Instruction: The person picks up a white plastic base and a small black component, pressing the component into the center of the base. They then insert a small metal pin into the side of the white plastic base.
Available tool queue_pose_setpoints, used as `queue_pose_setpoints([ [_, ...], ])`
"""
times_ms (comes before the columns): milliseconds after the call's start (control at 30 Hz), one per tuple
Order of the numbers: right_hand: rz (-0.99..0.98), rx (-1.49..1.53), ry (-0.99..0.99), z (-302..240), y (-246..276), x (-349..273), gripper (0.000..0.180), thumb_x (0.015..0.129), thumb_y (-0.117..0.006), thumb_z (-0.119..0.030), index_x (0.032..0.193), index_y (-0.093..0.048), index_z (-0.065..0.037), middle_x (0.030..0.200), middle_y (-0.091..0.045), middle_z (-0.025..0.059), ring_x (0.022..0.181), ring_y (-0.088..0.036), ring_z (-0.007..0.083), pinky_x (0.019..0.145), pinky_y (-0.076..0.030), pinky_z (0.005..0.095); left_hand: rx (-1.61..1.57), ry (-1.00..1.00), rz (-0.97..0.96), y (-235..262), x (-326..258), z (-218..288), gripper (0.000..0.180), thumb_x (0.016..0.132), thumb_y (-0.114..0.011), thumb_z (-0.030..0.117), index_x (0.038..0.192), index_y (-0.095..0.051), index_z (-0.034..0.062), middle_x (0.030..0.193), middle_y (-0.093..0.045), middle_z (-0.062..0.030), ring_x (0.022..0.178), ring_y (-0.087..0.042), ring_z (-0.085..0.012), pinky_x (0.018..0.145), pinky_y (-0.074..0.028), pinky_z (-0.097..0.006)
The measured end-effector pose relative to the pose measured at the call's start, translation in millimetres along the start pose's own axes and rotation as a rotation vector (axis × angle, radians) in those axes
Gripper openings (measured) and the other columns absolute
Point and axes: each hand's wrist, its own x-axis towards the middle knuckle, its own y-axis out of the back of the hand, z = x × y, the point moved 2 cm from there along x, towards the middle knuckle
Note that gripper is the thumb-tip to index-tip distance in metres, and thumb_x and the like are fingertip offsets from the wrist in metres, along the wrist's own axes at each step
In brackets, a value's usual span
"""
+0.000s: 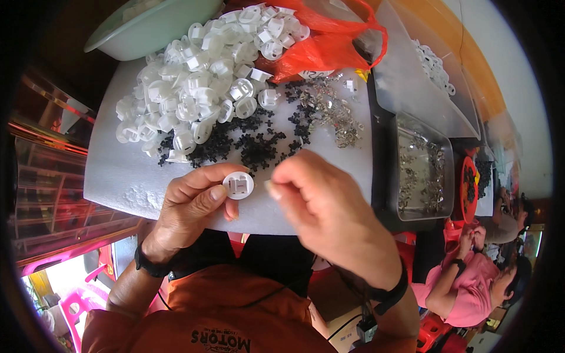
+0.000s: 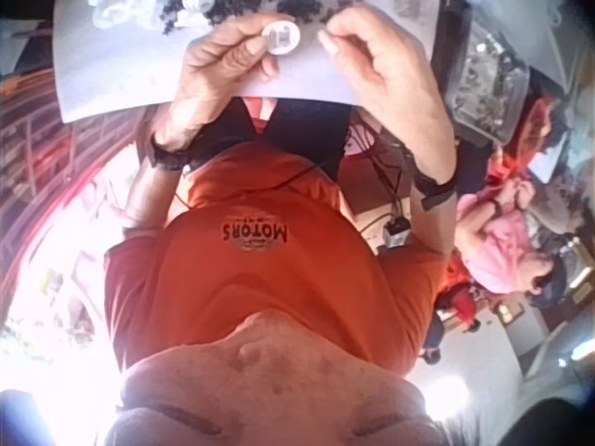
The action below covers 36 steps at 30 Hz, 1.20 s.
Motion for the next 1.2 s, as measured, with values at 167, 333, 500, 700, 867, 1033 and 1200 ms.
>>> queue_pose_setpoints([
  [167,0.063,-0.019,0.119,-11.0,-22.2,5.0,0.014,0.083,-0.062,0.004,0.092,-0.053,-0.001,0.078,-0.052,0.01,0.064,-0.052,0.0213,0.058,-0.043,0.0303,-0.02,0.014,-0.013,1.2,-0.5,0.7,0.033,0.096,-0.054,0.018,0.123,-0.056,-0.002,0.097,-0.061,-0.0037,0.076,-0.056,-0.0089,0.073,-0.048,-0.023],
  [333,0.138,-0.135,0.218,-7.5,-34.7,3.8,0.015,0.081,-0.062,-0.002,0.088,-0.05,-0.007,0.077,-0.052,0.0079,0.06,-0.057,0.0263,0.048,-0.045,0.0359,-0.067,0.052,-0.019,2.9,-1.6,0.4,0.034,0.095,-0.055,0.018,0.122,-0.057,-0.0028,0.095,-0.064,-0.0061,0.079,-0.059,-0.0101,0.076,-0.05,-0.024],
  [500,0.176,-0.176,0.27,-4.6,-42.3,-3.9,0.024,0.075,-0.064,0.003,0.096,-0.054,-0.005,0.078,-0.052,0.0064,0.059,-0.057,0.0233,0.047,-0.046,0.034,-0.109,0.032,-0.037,4.8,-2.1,-1.8,0.033,0.095,-0.055,0.017,0.12,-0.057,-0.004,0.096,-0.065,-0.008,0.08,-0.061,-0.0116,0.076,-0.051,-0.026],
  [700,0.186,-0.216,0.332,-5.9,-44.2,-10.7,0.042,0.069,-0.064,0.006,0.109,-0.057,0.0,0.08,-0.052,0.0053,0.06,-0.057,0.019,0.048,-0.047,0.0312,-0.151,0.013,-0.05,6.3,-1.0,-1.9,0.032,0.094,-0.056,0.016,0.119,-0.058,-0.004,0.098,-0.065,-0.0085,0.081,-0.061,-0.0125,0.076,-0.051,-0.027],
  [867,0.259,-0.197,0.341,-2.4,-46.0,-14.7,0.04,0.067,-0.064,0.006,0.107,-0.06,0.0,0.08,-0.054,0.0056,0.061,-0.058,0.019,0.049,-0.047,0.0303,-0.13,0.025,-0.047,4.7,-1.7,-0.6,0.031,0.094,-0.057,0.016,0.119,-0.058,-0.0031,0.1,-0.065,-0.0085,0.082,-0.062,-0.0134,0.074,-0.052,-0.027],
  [1033,0.277,-0.233,0.352,-4.9,-48.2,-17.2,0.041,0.067,-0.064,0.007,0.107,-0.061,0.0,0.08,-0.054,0.0055,0.059,-0.058,0.0184,0.048,-0.047,0.0299,-0.05,0.02,-0.014,1.9,-0.9,2.2,0.03,0.093,-0.058,0.016,0.116,-0.06,-0.003,0.096,-0.067,-0.0115,0.078,-0.064,-0.0145,0.072,-0.055,-0.028],
  [1200,0.316,-0.23,0.349,-4.6,-45.6,-19.0,0.04,0.067,-0.065,0.007,0.106,-0.062,0.0,0.079,-0.054,0.0055,0.058,-0.058,0.0183,0.047,-0.047,0.0293,-0.057,0.034,-0.041,-0.1,-0.6,2.7,0.031,0.093,-0.058,0.017,0.116,-0.06,-0.0025,0.1,-0.066,-0.011,0.082,-0.064,-0.0151,0.072,-0.053,-0.027],
])
